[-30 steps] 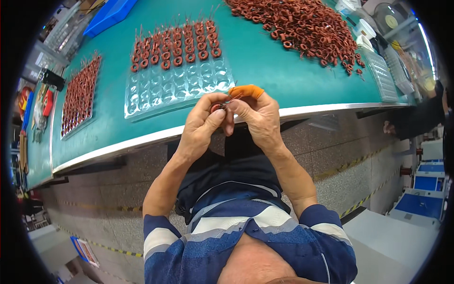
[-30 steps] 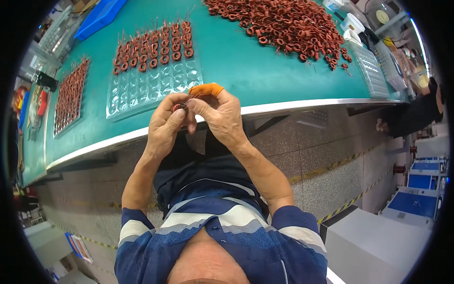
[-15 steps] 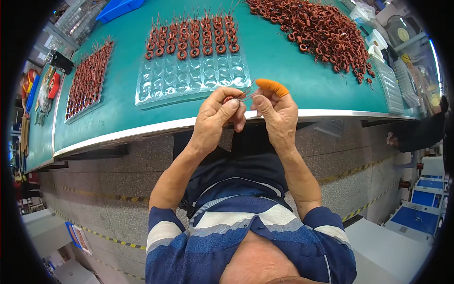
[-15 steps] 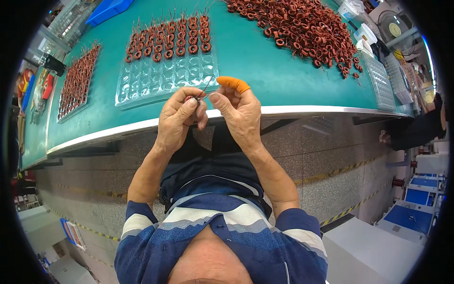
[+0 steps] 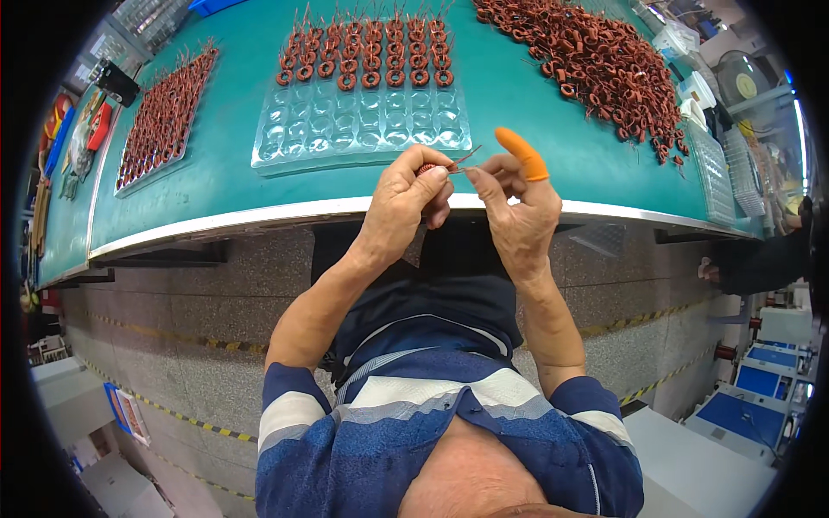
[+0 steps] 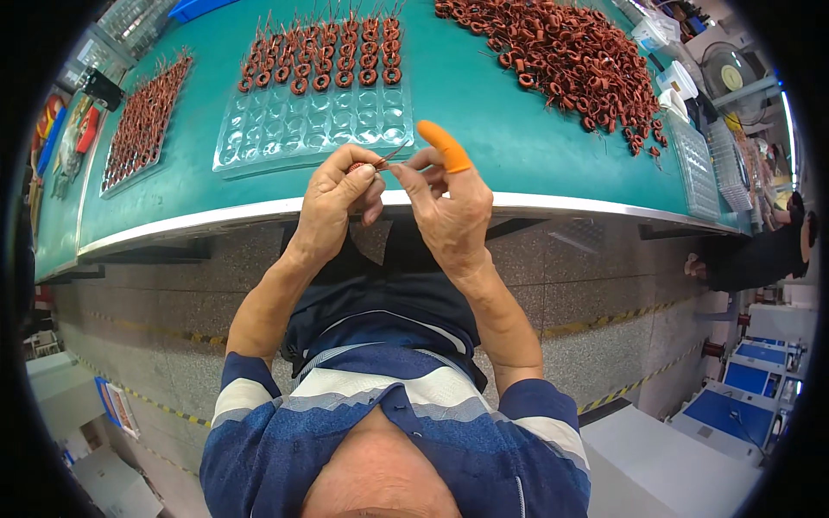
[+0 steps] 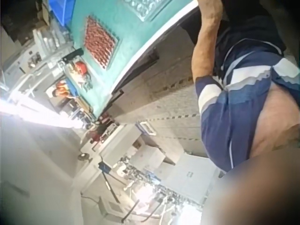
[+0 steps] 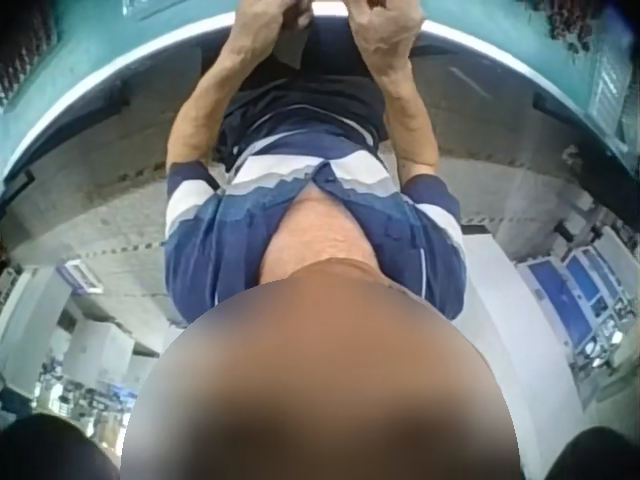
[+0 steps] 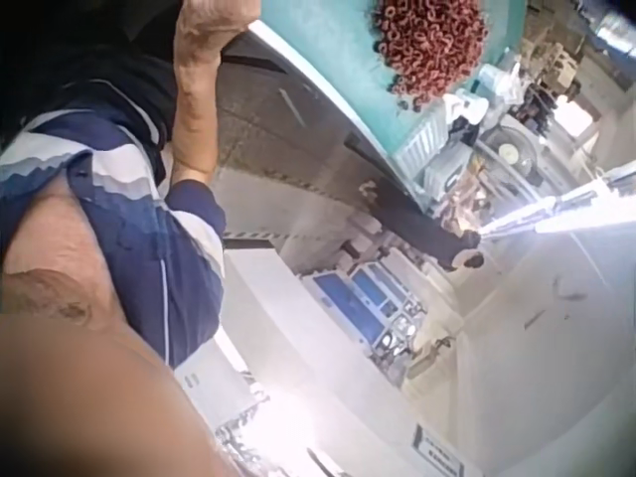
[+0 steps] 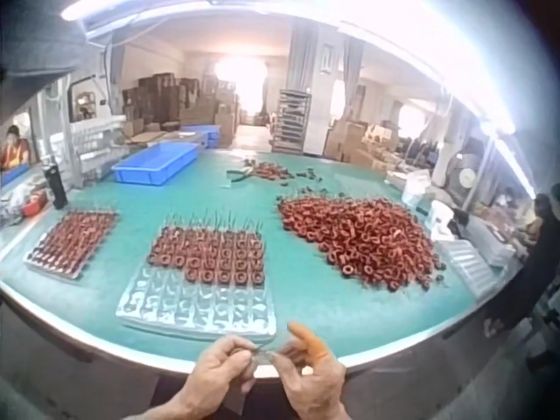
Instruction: Assembling and organizing electronic coils on a transparent plastic tray at a workbench.
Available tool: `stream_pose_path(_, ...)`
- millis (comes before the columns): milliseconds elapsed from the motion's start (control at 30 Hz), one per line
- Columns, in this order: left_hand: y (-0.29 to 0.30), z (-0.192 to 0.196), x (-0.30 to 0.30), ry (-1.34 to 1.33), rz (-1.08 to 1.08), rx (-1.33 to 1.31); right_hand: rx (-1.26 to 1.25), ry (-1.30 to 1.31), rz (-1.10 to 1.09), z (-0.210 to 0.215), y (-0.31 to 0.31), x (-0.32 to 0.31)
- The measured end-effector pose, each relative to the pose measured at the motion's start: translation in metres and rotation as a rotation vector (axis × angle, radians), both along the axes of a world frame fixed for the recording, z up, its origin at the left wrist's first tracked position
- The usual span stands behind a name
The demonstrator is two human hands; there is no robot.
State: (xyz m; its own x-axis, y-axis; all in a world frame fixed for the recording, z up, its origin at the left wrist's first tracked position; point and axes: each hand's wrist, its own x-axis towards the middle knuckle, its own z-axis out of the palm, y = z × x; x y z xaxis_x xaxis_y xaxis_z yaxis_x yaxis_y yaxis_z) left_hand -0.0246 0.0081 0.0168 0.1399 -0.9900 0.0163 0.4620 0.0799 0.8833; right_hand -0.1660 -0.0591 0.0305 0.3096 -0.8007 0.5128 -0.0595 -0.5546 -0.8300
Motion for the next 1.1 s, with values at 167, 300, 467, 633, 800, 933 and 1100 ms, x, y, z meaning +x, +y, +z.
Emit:
stream_pose_path(167,0.005,0.003,-0.002,0.096,-0.007,0.055,-0.076,0.092,-0.031,-0.006,0.001,-0.004)
stream_pose_path(300,0.010,-0.004,0.004,0.187,-0.090,-0.028,-0.036,0.093,-0.001,-0.013,0.004,0.002)
stream_pose_path(467,0.010,0.002,0.009,0.231,-0.128,-0.051,-0.212,0.081,-0.014,-0.007,0.006,0.003)
stream_pose_path(633,0.006,0.016,-0.002,-0.107,-0.014,-0.006,0.011,0.153,-0.053,0.006,0.007,-0.009)
stream_pose_path(800,0.020,-0.007,0.014,-0.258,0.134,-0.023,-0.014,0.010,0.197,-0.005,0.002,0.007)
stream_pose_path(933,0.014,0.002,0.005,-0.481,-0.002,-0.128,0.151,0.026,0.229,0.004,-0.001,-0.013)
stream_pose_path(1100,0.013,0.009,0.006,-0.400,0.033,-0.127,0.383,-0.209,0.154,0.008,0.003,-0.008)
